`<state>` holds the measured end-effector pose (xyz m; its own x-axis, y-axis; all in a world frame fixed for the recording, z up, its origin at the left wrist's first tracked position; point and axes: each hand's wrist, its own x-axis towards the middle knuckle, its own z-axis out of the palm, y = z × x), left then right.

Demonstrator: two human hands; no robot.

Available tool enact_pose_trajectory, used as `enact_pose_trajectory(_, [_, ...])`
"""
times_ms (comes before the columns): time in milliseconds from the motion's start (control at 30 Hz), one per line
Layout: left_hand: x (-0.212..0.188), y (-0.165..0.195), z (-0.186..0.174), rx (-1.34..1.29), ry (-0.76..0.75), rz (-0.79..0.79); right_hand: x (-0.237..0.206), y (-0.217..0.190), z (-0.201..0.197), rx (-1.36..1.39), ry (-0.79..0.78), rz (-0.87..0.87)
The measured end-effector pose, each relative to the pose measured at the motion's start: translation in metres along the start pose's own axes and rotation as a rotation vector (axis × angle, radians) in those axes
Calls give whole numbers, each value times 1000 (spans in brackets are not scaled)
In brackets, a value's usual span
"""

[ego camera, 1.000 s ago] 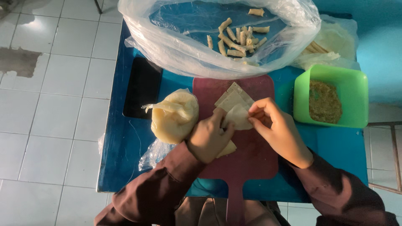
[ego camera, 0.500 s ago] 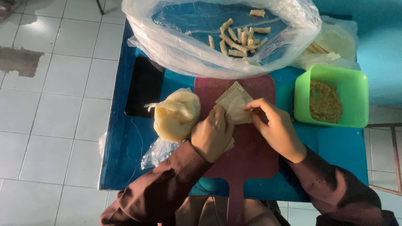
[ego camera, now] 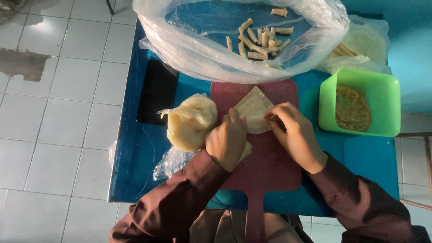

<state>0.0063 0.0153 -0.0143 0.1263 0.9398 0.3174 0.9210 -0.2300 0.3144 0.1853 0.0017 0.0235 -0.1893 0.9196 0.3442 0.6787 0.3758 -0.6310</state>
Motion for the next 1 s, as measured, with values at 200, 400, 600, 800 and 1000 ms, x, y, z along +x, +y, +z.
enact_pose_trajectory(200, [2,-1,0,4,-1,30,0,4,0,-65,1,-83])
enact_pose_trajectory(400, [0,2,-9,-91,-67,-35,0,-4,-1,-94,-1,-94])
enact_pose_trajectory(600, [-4,-4,-18,-143,-50,43,3,-10,-6,-178,-32,-156])
enact_pose_trajectory(800, [-6,-5,-19,-139,-87,46,5,-10,-7,-218,-23,-155])
enact_pose_trajectory(1000, [0,0,-31,-155,-39,53,5,-5,-6,-221,-9,-162])
